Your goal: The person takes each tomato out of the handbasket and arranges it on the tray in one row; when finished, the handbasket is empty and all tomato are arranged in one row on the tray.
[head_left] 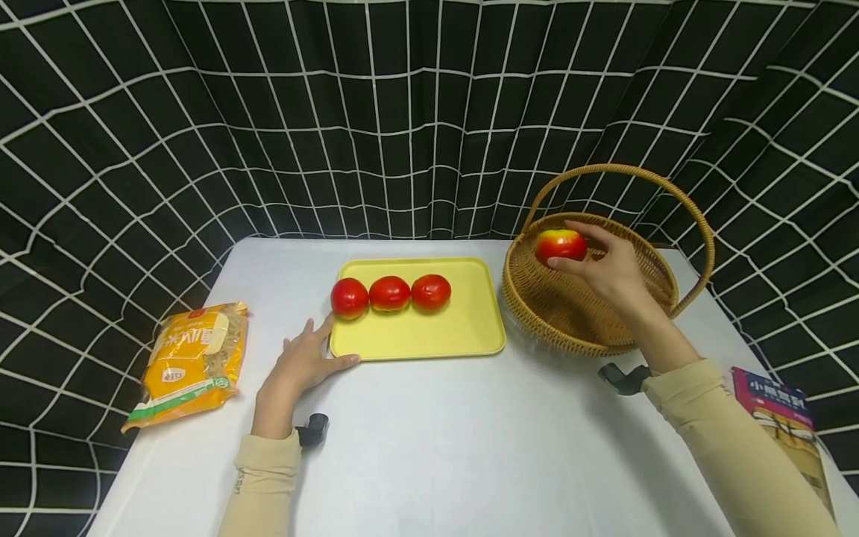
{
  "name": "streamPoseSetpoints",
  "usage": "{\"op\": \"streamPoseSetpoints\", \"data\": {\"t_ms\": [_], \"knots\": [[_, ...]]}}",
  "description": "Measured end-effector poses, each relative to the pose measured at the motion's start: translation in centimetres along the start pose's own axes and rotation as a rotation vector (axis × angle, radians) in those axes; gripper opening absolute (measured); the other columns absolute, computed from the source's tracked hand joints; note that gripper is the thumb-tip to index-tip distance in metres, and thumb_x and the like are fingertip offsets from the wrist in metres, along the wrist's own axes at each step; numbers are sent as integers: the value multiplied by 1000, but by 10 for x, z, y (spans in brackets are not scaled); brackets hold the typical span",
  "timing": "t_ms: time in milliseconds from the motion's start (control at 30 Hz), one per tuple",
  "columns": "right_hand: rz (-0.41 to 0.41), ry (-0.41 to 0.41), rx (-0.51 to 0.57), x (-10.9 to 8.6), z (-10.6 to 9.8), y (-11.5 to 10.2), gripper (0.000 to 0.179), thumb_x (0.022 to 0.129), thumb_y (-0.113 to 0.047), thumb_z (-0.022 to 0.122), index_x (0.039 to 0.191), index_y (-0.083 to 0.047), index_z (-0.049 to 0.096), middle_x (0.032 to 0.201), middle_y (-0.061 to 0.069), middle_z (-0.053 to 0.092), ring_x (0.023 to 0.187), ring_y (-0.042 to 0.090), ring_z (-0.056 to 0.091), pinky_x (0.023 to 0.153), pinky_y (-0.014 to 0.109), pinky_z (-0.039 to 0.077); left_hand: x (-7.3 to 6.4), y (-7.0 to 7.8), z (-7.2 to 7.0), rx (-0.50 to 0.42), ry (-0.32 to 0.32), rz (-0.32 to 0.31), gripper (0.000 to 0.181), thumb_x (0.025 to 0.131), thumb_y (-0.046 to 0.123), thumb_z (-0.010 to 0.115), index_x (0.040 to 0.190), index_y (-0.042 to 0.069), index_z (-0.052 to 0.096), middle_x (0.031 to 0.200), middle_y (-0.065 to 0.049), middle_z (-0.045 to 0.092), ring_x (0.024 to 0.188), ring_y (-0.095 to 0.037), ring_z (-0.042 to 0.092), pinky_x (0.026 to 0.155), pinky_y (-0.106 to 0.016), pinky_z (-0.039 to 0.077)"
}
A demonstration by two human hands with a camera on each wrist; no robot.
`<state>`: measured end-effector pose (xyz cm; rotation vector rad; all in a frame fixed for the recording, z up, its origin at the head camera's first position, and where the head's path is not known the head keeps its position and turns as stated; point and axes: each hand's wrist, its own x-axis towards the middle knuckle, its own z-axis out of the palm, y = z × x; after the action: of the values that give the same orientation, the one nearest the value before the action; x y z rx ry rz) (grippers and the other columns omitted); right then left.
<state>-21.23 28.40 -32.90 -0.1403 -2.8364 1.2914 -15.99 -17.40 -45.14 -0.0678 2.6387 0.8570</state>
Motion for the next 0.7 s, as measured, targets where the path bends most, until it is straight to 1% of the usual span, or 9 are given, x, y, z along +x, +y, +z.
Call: {"op": "streamPoseSetpoints", "data": {"t_ms": [100, 167, 233, 300, 367, 433, 567, 700], "knots": [[-49, 25, 24, -4, 6, -10, 74, 96, -31, 81, 161, -25, 47, 164, 15, 46, 136, 36, 45, 98, 27, 47, -1, 1, 0, -5, -2, -1, 108, 91, 55, 78, 171, 14, 18, 173, -36, 8, 154, -69, 6, 121, -83, 11], [-83, 46, 45, -6, 11, -16, 72, 96, -28, 82, 160, -23, 50, 162, 13, 49, 136, 34, 49, 101, 27, 51, -1, 2, -1, -8, -3, -3, 108, 91, 54, 79, 171, 13, 18, 173, -36, 8, 153, -70, 5, 121, -83, 11], [-110, 61, 87, -8, 18, -21, 70, 95, -24, 82, 158, -20, 52, 160, 12, 51, 137, 33, 51, 110, 31, 53, -2, 2, -2, -8, -4, -5, 108, 91, 55, 79, 171, 13, 18, 173, -36, 7, 153, -71, 5, 120, -84, 12], [-133, 76, 139, -10, 27, -25, 70, 95, -21, 82, 158, -17, 52, 159, 13, 52, 140, 33, 52, 120, 39, 49, -2, 3, -2, -8, -5, -8, 108, 91, 55, 78, 171, 13, 18, 173, -36, 7, 153, -71, 5, 119, -84, 13], [-145, 84, 200, -12, 37, -29, 71, 94, -17, 83, 158, -16, 52, 159, 13, 52, 143, 32, 53, 124, 45, 45, -2, 2, -2, -6, -7, -9, 108, 92, 55, 78, 171, 13, 18, 173, -36, 7, 153, -71, 5, 119, -84, 13], [-152, 87, 258, -14, 47, -32, 72, 93, -15, 83, 158, -15, 52, 160, 13, 51, 145, 32, 53, 125, 46, 43, -2, 2, -2, -5, -6, -10, 108, 91, 56, 78, 171, 13, 18, 173, -36, 7, 153, -71, 5, 119, -84, 13], [-139, 94, 356, -17, 71, -38, 72, 92, -14, 84, 157, -16, 53, 159, 11, 53, 143, 30, 57, 121, 41, 47, -1, 1, -2, -3, -3, -9, 109, 91, 56, 78, 171, 13, 18, 172, -36, 7, 152, -72, 5, 119, -84, 13], [-157, 116, 422, -18, 94, -42, 70, 91, -10, 84, 155, -14, 56, 157, 11, 55, 142, 28, 59, 119, 38, 49, -1, 1, -2, -4, -1, -4, 109, 91, 56, 78, 171, 13, 18, 172, -36, 7, 153, -71, 5, 120, -83, 12]]}}
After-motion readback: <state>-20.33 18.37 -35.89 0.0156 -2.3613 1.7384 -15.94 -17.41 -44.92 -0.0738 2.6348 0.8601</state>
